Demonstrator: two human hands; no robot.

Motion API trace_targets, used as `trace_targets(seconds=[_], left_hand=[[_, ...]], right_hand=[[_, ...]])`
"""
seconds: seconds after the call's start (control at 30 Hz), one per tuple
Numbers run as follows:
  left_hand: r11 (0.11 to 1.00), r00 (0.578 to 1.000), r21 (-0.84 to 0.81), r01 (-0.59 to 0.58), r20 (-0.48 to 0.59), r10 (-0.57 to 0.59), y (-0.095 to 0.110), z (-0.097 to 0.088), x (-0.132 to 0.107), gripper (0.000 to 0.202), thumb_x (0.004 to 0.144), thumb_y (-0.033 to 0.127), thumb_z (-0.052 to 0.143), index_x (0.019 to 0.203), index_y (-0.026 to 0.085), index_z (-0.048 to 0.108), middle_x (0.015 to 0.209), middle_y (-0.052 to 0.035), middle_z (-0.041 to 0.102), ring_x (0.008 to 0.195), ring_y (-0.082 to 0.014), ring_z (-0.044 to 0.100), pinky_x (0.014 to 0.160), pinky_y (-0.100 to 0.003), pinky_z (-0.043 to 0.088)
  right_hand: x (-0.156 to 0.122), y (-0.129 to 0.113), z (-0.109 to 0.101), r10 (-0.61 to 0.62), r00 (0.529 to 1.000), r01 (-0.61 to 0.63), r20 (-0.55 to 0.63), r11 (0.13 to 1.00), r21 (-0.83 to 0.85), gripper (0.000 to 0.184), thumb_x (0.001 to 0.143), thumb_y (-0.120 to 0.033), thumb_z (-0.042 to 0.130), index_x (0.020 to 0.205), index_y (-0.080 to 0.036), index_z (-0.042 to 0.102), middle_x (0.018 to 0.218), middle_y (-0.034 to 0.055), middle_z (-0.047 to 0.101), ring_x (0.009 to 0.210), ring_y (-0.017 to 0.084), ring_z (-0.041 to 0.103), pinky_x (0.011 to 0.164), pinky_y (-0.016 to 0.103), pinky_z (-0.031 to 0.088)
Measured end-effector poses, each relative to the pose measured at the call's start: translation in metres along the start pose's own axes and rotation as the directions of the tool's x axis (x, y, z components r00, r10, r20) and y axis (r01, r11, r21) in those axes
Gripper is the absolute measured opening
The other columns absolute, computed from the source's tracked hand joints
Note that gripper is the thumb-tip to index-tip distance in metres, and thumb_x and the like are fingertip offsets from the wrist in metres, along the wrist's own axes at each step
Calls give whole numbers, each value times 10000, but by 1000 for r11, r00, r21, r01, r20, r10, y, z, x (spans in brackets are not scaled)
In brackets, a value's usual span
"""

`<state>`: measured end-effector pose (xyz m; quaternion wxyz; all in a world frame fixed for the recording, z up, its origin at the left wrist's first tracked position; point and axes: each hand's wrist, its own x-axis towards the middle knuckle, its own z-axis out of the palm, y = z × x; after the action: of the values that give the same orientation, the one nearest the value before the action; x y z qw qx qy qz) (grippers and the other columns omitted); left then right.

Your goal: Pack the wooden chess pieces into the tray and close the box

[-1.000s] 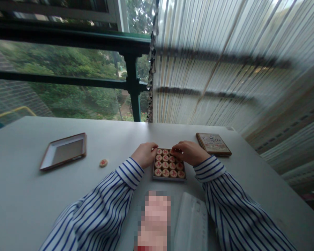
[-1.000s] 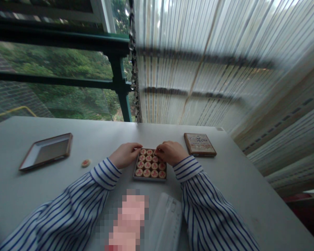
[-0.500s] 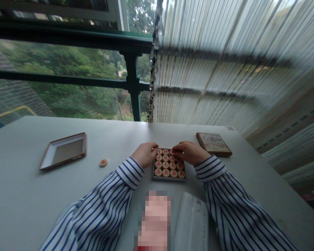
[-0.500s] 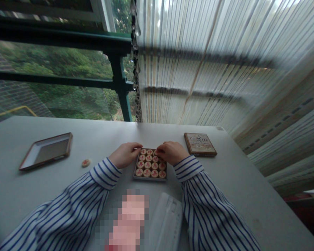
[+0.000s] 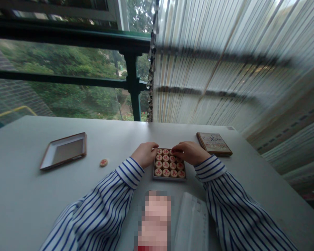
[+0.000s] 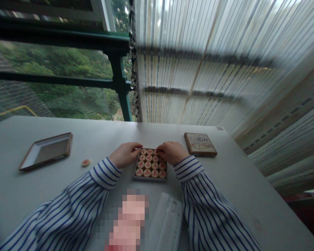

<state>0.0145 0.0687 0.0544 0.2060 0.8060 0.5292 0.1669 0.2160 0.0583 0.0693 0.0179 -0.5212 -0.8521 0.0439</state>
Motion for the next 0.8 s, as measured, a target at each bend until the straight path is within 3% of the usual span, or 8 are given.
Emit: trace_targets(seconds=[0.8], left_hand=[[1000,1000,-23,-4,3,4,0,0,0,342,784,258,414,1022,135,626,1002,-77,656,905,-189,600,823,-272,447]], right_hand=[[1,1,3,-18,1000,18,-6,1000,0,262,810,-341,460,949,-242,660,882,47,674,807,183,598,701,259,400]])
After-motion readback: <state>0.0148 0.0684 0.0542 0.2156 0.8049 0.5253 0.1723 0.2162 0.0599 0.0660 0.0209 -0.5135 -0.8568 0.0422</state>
